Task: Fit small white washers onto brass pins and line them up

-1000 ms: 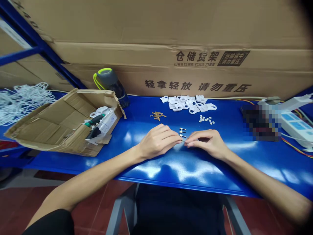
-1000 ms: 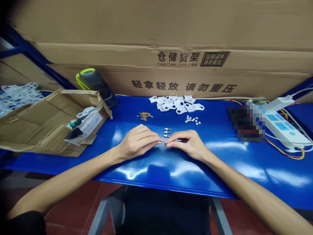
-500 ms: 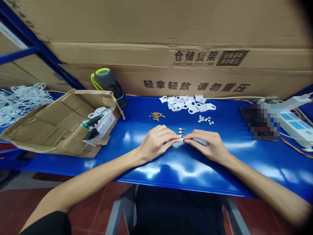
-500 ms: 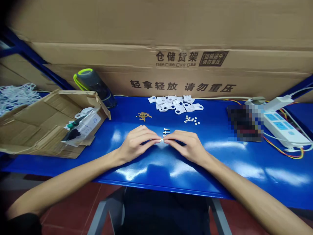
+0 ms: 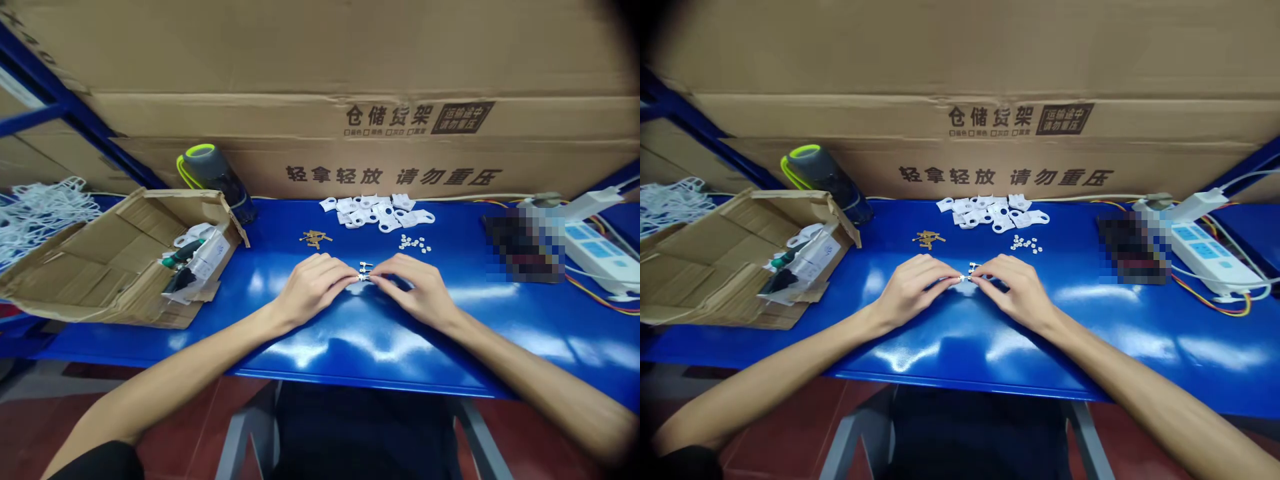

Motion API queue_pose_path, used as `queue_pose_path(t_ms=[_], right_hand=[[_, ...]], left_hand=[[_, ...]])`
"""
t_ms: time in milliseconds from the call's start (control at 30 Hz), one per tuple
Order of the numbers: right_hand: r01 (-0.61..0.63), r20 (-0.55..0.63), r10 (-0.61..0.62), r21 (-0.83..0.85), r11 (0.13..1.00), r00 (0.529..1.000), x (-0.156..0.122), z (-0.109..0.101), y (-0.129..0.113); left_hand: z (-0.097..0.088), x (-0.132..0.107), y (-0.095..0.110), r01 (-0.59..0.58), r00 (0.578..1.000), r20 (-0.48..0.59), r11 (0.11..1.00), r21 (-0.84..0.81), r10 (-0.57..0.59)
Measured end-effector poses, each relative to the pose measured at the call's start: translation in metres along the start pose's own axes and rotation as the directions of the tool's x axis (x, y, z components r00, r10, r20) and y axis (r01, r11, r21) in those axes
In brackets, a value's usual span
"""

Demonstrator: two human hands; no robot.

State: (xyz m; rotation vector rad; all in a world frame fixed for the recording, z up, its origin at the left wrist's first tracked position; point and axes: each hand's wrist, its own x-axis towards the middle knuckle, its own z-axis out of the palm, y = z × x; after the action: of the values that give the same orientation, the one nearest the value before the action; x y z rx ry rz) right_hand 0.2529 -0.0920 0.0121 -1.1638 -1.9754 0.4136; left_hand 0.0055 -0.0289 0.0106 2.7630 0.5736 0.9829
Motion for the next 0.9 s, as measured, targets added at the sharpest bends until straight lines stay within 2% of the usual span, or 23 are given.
queue_pose_path(t_ms=[133, 267, 400, 900], right_hand=[[0.004, -0.041, -0.007, -0.072, 0.997, 0.999, 0.004, 0.001, 0.012], [-0.08, -0.109, 0.054, -0.25, 0.965, 0.993, 0.011, 0.004, 0.029], [-0.099, -0.055, 0.083, -0.429, 0.898, 0.995, 0.014, 0.007, 0.038], [-0.093, 0.013, 0.114, -0.481, 0.872, 0.993, 0.014, 0.008, 0.037]], left_hand=[[-0.001, 0.001, -0.003, 0.074, 0.996, 0.034, 0.993, 0.094, -0.077], [0.001, 0.001, -0.006, 0.108, 0.98, 0.144, 0.978, 0.178, -0.134], [0.006, -0.002, -0.007, 0.096, 0.957, 0.246, 0.968, 0.231, -0.154], [0.011, -0.004, -0.004, 0.094, 0.933, 0.312, 0.957, 0.276, -0.181]])
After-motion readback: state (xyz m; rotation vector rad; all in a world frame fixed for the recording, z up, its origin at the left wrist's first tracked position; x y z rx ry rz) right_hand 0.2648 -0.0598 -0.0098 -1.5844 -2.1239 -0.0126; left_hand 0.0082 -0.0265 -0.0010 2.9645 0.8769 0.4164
